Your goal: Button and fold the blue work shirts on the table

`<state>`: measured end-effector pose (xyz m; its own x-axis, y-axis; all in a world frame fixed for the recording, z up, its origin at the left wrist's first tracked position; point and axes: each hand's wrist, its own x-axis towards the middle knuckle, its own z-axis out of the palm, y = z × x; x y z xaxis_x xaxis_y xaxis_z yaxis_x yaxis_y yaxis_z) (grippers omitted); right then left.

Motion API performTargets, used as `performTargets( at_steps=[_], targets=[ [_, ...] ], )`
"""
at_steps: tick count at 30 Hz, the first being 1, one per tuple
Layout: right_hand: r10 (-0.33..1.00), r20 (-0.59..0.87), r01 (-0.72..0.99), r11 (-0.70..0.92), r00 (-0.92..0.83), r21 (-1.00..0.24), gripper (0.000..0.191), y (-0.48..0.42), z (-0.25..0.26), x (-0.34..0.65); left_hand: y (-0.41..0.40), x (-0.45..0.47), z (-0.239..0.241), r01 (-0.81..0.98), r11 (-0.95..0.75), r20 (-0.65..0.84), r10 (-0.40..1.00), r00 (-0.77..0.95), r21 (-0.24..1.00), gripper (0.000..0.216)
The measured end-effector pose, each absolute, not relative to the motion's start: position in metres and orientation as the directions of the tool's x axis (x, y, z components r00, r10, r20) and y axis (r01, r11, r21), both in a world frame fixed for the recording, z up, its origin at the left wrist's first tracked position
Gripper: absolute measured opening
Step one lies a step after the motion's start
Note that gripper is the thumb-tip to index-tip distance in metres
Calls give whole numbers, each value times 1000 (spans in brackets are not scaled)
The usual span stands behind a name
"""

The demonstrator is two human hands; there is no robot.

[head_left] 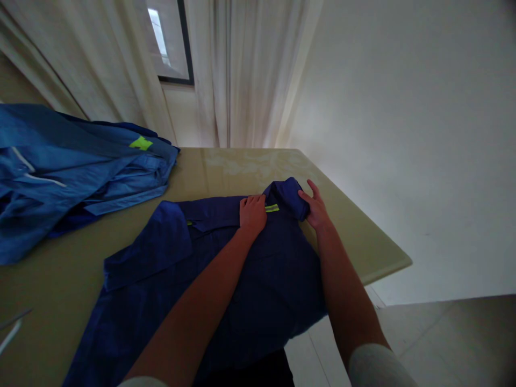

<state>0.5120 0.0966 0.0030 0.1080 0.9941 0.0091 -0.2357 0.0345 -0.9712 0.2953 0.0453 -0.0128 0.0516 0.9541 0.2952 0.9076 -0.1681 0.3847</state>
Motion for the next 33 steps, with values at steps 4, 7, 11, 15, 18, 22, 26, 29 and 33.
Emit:
performTargets(
  at_steps=[4, 7, 11, 15, 18, 22, 26, 29, 33],
  targets=[
    [964, 200, -18, 206, 173, -978, 72, 102, -5, 514, 46, 295, -13, 903, -186, 284, 956, 75, 386, 50],
    [900, 324, 181, 280, 292, -943, 33, 108, -11, 521, 45, 295, -14, 899, -210, 287, 953, 99, 386, 54],
    [852, 172, 143, 116, 495, -983, 24, 113, -17, 530, 44, 296, -16, 885, -258, 305, 942, 141, 387, 56],
    [825, 23, 64, -16, 564, -998, 12, 115, -20, 532, 43, 298, -15, 878, -289, 302, 937, 177, 382, 54],
    [804, -29, 12, -44, 594, -999, 9, 117, -21, 533, 43, 298, -15, 874, -307, 282, 937, 207, 377, 53],
    [786, -95, -69, -67, 611, -995, 8, 121, -23, 542, 45, 297, -18, 893, -287, 270, 942, 198, 347, 52],
    [831, -95, -109, -42, 548, -993, 14, 122, -25, 550, 46, 297, -19, 887, -333, 259, 931, 256, 321, 55],
    [844, -93, -124, -32, 528, -992, 41, 119, -23, 547, 46, 297, -19, 874, -376, 218, 922, 320, 308, 55],
    [895, -38, -144, 30, 444, -989, 67, 107, -11, 532, 45, 297, -16, 870, -393, 237, 913, 332, 297, 51]
  ],
)
